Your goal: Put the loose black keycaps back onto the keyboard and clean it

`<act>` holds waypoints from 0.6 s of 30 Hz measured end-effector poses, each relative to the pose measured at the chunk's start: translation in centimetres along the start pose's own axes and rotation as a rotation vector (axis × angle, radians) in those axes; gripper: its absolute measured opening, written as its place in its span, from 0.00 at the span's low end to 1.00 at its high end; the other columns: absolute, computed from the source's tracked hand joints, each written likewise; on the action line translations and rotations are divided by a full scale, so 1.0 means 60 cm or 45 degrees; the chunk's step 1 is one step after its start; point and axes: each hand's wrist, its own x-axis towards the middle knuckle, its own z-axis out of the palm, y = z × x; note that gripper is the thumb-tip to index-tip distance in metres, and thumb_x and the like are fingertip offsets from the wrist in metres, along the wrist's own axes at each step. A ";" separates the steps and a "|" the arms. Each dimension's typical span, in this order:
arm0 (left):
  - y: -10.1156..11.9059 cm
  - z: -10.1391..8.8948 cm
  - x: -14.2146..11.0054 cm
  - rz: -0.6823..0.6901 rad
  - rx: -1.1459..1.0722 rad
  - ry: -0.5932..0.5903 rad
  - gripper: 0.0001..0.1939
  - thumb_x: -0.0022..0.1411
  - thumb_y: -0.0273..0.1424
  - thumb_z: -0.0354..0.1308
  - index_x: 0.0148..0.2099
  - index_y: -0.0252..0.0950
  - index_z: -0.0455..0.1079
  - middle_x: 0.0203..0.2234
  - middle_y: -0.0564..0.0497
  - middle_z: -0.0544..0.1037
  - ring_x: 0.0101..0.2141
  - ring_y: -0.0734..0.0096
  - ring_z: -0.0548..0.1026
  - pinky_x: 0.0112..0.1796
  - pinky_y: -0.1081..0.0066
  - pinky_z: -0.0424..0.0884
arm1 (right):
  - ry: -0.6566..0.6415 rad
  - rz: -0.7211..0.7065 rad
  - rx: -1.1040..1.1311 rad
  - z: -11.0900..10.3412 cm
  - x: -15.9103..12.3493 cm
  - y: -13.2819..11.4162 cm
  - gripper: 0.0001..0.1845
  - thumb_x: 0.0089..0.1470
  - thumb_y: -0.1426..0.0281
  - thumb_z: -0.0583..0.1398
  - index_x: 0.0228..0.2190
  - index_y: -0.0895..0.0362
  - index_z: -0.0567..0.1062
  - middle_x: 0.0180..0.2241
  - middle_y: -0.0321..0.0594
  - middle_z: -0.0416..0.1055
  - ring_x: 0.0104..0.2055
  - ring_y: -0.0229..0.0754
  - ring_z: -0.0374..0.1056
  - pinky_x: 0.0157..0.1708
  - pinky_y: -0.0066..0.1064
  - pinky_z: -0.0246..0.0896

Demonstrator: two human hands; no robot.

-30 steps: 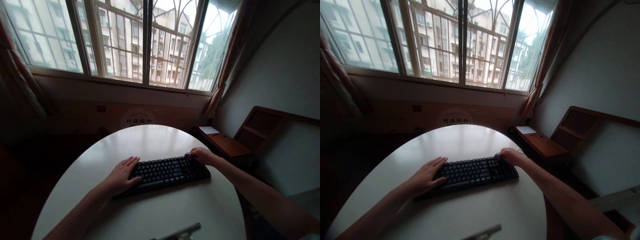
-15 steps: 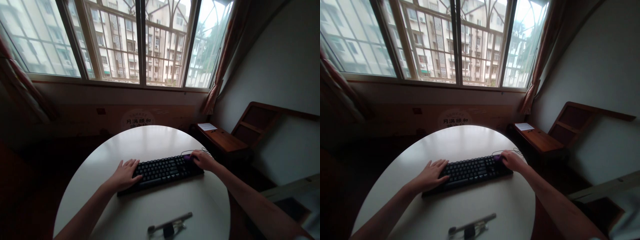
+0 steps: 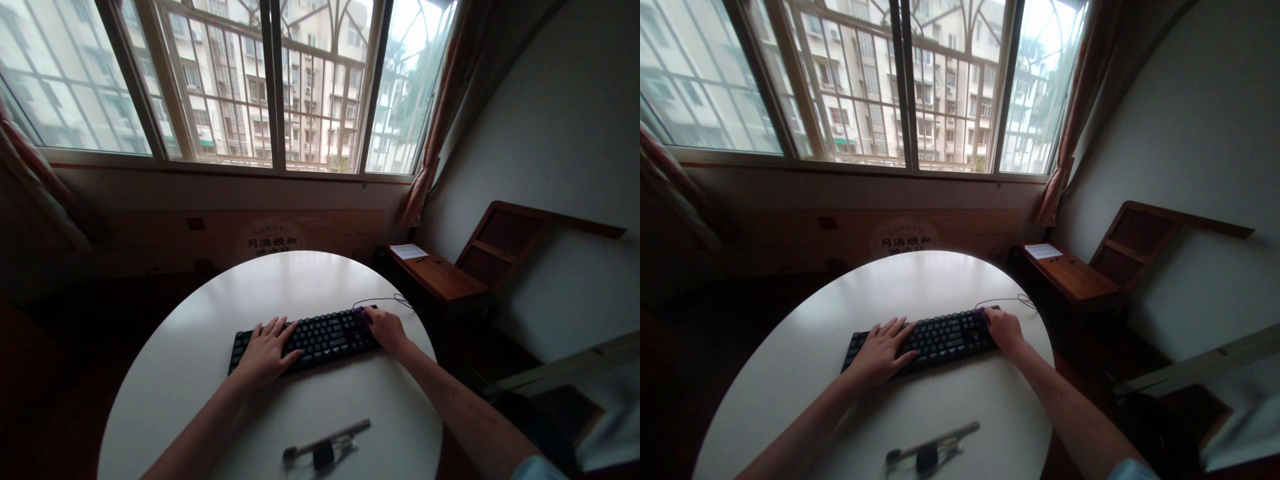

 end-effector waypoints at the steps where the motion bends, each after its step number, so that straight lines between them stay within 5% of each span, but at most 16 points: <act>1: 0.000 0.000 0.000 0.001 0.000 0.006 0.38 0.65 0.57 0.46 0.71 0.45 0.54 0.68 0.42 0.55 0.67 0.46 0.51 0.63 0.45 0.43 | -0.003 0.002 -0.001 0.000 -0.017 0.001 0.14 0.67 0.65 0.50 0.43 0.53 0.75 0.39 0.40 0.78 0.39 0.41 0.74 0.34 0.25 0.56; 8: 0.004 -0.003 0.000 0.008 -0.004 0.004 0.38 0.65 0.57 0.47 0.71 0.44 0.54 0.68 0.42 0.56 0.66 0.45 0.53 0.62 0.45 0.45 | -0.041 -0.019 0.006 -0.019 -0.120 0.029 0.13 0.66 0.68 0.52 0.38 0.53 0.77 0.35 0.38 0.78 0.37 0.40 0.75 0.33 0.24 0.57; 14: 0.007 -0.006 0.000 0.008 0.021 -0.007 0.38 0.65 0.57 0.46 0.71 0.44 0.54 0.68 0.41 0.57 0.66 0.45 0.53 0.62 0.46 0.45 | 0.099 0.061 0.031 -0.064 -0.039 0.032 0.17 0.64 0.66 0.54 0.52 0.49 0.75 0.44 0.41 0.78 0.44 0.41 0.74 0.40 0.26 0.63; 18: 0.008 -0.007 -0.002 -0.015 0.041 0.001 0.38 0.66 0.57 0.46 0.70 0.45 0.54 0.67 0.42 0.57 0.66 0.46 0.54 0.62 0.47 0.46 | 0.039 0.065 0.026 -0.037 0.002 0.005 0.20 0.63 0.63 0.56 0.55 0.48 0.74 0.43 0.43 0.78 0.44 0.43 0.75 0.41 0.27 0.65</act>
